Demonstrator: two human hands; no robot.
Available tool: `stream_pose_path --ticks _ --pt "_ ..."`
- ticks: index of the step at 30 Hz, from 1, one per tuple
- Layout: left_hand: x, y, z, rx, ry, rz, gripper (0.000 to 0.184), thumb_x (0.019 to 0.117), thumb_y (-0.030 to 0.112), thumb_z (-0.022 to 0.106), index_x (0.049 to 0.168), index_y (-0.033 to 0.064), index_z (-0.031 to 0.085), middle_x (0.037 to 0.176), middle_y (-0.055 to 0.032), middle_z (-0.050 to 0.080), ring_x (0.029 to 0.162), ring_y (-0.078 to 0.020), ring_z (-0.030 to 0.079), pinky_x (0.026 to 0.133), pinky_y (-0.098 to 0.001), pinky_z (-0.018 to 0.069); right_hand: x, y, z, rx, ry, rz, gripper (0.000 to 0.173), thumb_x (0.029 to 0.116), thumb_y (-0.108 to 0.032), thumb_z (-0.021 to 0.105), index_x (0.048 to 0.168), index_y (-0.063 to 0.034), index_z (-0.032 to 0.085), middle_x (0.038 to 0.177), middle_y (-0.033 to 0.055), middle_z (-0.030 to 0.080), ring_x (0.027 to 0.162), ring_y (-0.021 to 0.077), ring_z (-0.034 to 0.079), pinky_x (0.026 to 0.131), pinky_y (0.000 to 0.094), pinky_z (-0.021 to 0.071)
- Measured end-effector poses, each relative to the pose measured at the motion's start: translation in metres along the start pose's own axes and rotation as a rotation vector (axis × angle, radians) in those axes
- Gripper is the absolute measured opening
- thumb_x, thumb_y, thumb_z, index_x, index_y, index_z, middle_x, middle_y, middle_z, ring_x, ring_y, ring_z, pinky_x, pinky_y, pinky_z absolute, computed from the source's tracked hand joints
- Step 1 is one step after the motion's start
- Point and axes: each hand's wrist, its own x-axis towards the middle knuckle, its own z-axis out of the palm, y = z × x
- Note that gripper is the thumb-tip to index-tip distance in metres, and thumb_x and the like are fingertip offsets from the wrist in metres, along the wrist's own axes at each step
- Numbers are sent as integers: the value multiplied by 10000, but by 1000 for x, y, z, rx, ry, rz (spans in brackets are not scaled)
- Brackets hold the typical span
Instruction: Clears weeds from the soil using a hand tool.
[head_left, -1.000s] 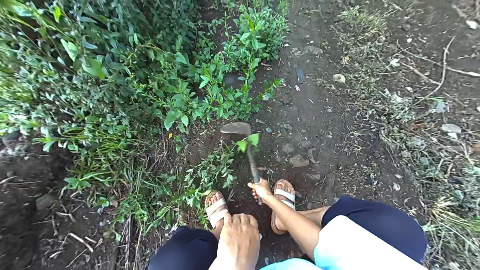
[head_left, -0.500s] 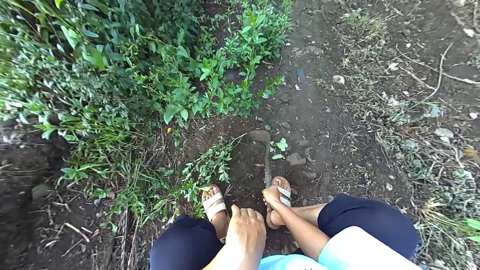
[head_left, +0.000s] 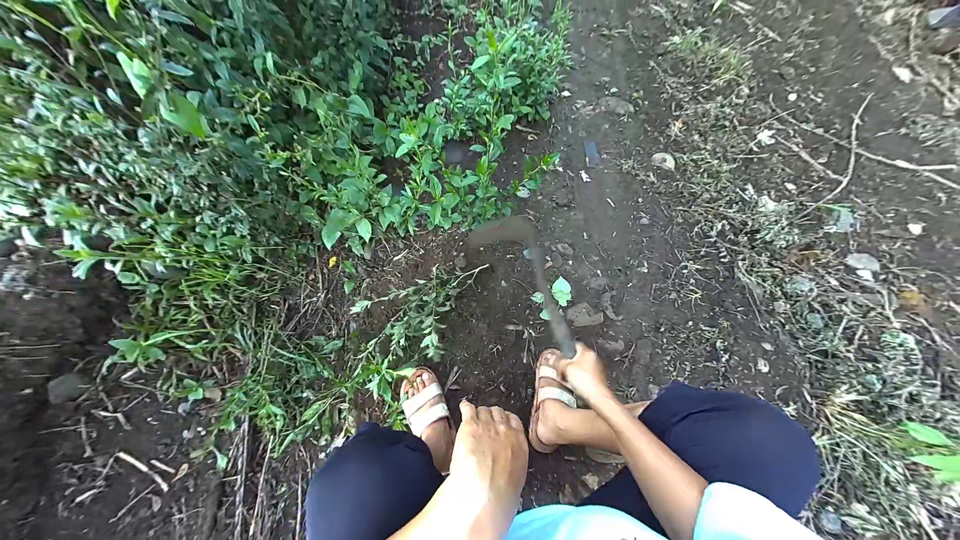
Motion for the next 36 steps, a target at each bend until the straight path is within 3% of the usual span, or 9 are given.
stream_pose_path --ticks 3,7,11,14,20,25,27,31,36 --pt "-3 -1 3 3 4 17 458 1107 271 425 1396 -78 489 1342 -283 582 1268 -422 569 1063 -571 403 21 -36 -23 480 291 -177 394 994 -98 673 1271 105 480 770 120 657 628 188 683 636 349 616" --pt "-4 2 1 3 -19 25 459 1110 268 414 1396 -83 488 1352 -281 581 1263 -418 576 1065 -572 406 55 -56 5 859 484 -127 186 1008 -36 589 1113 25 448 577 51 514 419 165 567 467 344 578" --pt "-1 5 -1 3 -20 46 436 1110 253 415 1375 -84 499 1344 -281 581 1253 -416 579 1042 -565 422 41 23 96 309 -34 327 306 990 -72 580 1253 58 492 758 90 584 552 162 590 560 338 554" --pt "1 4 -4 6 -28 38 432 1111 239 411 1384 -85 488 1357 -281 571 1263 -416 573 1049 -567 418 35 29 92 355 -159 441 268 967 -26 607 1201 -18 478 698 52 513 477 135 516 444 293 489" --pt "-1 1 2 -6 -11 37 436 1102 252 437 1401 -60 501 1339 -278 587 1252 -417 578 1059 -569 403 46 -10 -1 525 266 87 309 946 -15 665 1184 90 498 652 71 534 466 143 534 483 309 526" --pt "-5 1 3 27 18 29 434 1105 251 423 1379 -76 507 1319 -279 597 1230 -414 594 1036 -563 425 81 -58 -19 981 595 -53 205 983 -30 606 1115 -23 449 642 33 491 444 154 547 479 345 574" --pt "-4 3 3 21 20 40 430 1106 245 419 1371 -81 511 1319 -280 598 1223 -417 595 1028 -568 428 78 -46 31 915 534 48 200 913 -12 583 1077 7 471 631 88 538 459 197 572 490 390 570" --pt "1 9 0 6 -29 60 432 1109 241 416 1369 -95 494 1354 -293 570 1258 -426 573 1052 -574 409 33 36 137 294 -116 396 181 990 -84 590 1113 46 557 730 79 574 525 149 570 519 315 536" --pt "-1 9 1 38 -7 59 427 1107 252 419 1354 -87 506 1325 -279 588 1238 -414 588 1036 -562 423 44 43 78 326 -76 342 488 910 8 665 1358 8 471 766 110 572 531 171 553 492 331 504"
